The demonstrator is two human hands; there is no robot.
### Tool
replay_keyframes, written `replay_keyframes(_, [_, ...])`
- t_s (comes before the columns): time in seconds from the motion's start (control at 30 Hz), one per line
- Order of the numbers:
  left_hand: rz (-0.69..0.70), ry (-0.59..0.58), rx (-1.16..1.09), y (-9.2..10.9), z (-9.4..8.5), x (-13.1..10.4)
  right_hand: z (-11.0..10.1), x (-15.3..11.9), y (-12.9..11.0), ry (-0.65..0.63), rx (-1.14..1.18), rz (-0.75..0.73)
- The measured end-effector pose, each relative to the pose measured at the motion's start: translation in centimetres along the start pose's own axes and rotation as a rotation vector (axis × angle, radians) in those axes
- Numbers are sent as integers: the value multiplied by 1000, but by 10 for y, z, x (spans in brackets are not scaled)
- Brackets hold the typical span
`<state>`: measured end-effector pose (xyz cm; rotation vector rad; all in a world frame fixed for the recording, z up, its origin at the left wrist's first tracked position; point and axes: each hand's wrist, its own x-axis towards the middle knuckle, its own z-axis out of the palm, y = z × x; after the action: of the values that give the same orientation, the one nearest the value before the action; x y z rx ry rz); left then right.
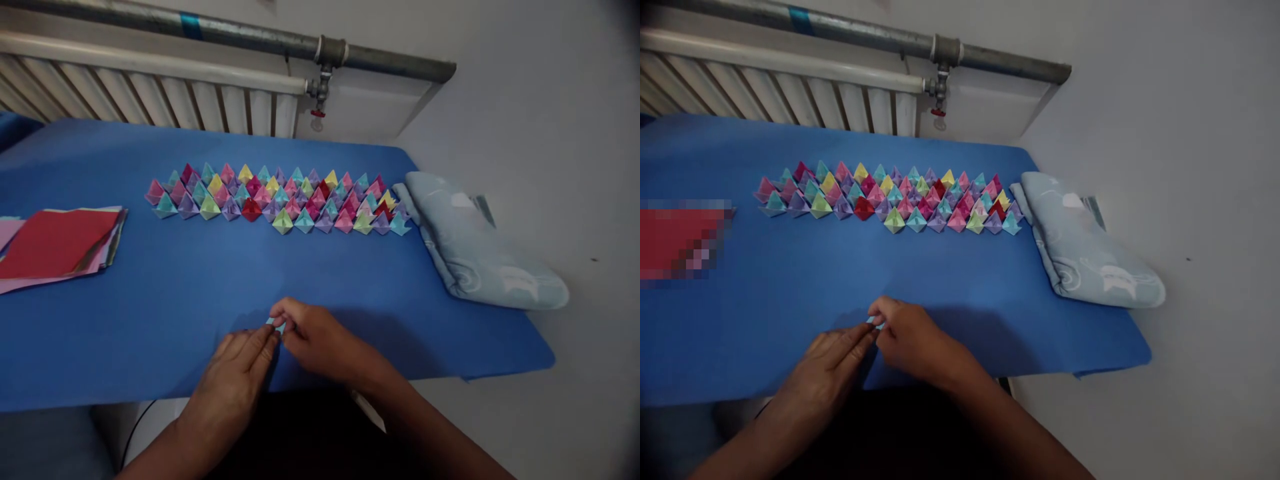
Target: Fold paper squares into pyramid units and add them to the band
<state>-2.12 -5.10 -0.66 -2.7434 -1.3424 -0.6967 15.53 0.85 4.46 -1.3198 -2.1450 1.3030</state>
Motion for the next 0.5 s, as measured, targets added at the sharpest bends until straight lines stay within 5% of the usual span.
replay_keyframes(0.2, [74,-52,66,0,-4,5,-7,8,2,-40,16,72])
replay_keyframes(0.37, [58,-45,64,1,-3,7,-3,14,15,161,-12,-73])
replay_keyframes(0.5, [53,-72,77,1,-3,11,-8,-2,24,333,88,30])
